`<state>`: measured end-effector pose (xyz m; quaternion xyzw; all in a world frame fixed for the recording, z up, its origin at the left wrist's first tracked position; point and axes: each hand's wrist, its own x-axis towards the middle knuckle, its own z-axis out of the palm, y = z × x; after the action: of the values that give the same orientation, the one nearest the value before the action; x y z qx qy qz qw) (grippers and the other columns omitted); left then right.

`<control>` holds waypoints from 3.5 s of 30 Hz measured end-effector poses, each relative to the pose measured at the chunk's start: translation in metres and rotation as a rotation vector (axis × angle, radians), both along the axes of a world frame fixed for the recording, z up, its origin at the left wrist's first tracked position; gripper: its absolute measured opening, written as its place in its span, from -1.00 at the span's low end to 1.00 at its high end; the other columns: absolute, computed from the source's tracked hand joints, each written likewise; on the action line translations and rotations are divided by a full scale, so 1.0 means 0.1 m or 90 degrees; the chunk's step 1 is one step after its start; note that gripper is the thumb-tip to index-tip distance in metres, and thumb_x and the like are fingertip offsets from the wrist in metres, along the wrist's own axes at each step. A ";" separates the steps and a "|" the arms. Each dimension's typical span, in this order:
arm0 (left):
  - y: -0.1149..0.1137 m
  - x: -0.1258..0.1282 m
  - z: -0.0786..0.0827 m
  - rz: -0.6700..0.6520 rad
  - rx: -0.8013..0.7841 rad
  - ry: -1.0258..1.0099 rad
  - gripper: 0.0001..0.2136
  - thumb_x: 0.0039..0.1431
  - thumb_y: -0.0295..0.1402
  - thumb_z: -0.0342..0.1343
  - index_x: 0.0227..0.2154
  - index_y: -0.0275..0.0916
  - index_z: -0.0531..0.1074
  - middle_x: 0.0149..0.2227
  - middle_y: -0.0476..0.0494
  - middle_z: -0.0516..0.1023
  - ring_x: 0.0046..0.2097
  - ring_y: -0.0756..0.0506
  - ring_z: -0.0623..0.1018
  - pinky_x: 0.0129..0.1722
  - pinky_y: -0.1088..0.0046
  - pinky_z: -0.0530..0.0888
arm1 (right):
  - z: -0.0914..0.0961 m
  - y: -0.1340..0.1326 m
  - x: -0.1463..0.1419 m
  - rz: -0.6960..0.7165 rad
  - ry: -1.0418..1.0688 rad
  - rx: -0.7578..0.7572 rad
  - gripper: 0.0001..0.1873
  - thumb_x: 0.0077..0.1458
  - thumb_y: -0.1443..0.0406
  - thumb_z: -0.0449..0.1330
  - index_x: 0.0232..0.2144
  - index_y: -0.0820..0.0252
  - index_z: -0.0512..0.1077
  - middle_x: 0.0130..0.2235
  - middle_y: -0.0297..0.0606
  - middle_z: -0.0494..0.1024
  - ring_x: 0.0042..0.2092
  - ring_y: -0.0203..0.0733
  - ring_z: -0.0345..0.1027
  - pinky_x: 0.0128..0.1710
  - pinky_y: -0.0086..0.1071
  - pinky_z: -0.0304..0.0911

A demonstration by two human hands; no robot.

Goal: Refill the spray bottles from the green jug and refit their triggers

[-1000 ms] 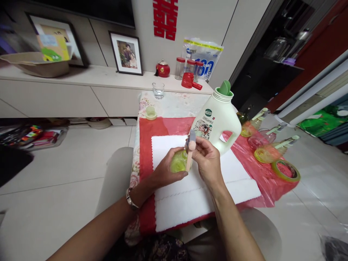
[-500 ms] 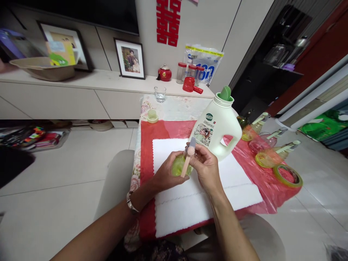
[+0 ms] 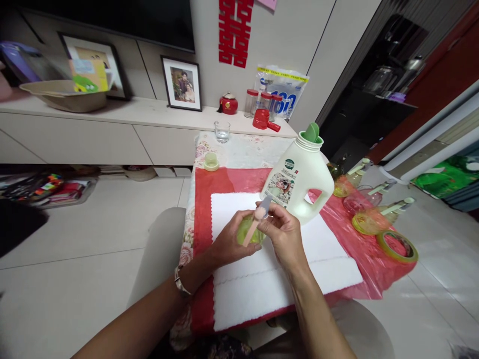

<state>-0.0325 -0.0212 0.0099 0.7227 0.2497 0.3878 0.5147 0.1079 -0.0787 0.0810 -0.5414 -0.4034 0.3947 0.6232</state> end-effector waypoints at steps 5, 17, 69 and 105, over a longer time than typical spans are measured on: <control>-0.02 0.01 0.04 0.014 0.029 -0.001 -0.35 -0.09 -0.40 0.35 0.10 -0.18 0.23 0.07 -0.26 0.42 0.14 -0.30 0.45 0.15 0.05 0.41 | -0.08 -0.04 0.01 -0.010 0.006 0.000 -0.62 -0.14 0.24 0.46 -0.19 0.05 0.60 -0.16 -0.29 0.60 -0.14 -0.14 0.45 -0.10 -0.24 0.40; -0.01 0.01 -0.03 0.009 0.042 0.000 -0.26 -0.12 -0.40 0.38 0.16 -0.14 0.21 0.10 -0.28 0.38 0.15 -0.33 0.43 0.17 -0.04 0.40 | -0.07 -0.04 -0.01 -0.041 -0.084 0.000 -0.64 -0.16 0.17 0.47 -0.25 0.06 0.59 -0.21 -0.28 0.59 -0.18 -0.12 0.45 -0.11 -0.18 0.40; 0.00 0.02 -0.17 0.002 0.242 -0.083 -0.35 0.26 -0.37 0.15 0.31 -0.05 -0.02 0.19 -0.32 0.29 0.21 -0.31 0.38 0.20 -0.03 0.36 | -0.22 -0.01 -0.26 -0.200 -0.310 0.123 -0.77 0.01 0.20 0.38 -0.28 0.14 0.49 -0.23 -0.29 0.51 -0.15 -0.18 0.41 -0.10 -0.27 0.32; 0.02 -0.01 -0.10 0.023 0.180 -0.008 -0.33 0.16 -0.36 0.20 0.30 -0.15 0.08 0.19 -0.30 0.36 0.25 -0.28 0.39 0.25 0.04 0.37 | -0.30 -0.01 -0.34 -0.260 -0.378 0.178 -0.81 0.13 0.20 0.26 -0.20 0.12 0.45 -0.18 -0.23 0.56 -0.10 -0.16 0.43 -0.03 -0.22 0.35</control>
<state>-0.0332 -0.0193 0.0002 0.7811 0.2018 0.4328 0.4022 0.0738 -0.0792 0.0514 -0.6112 -0.5000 0.0293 0.6128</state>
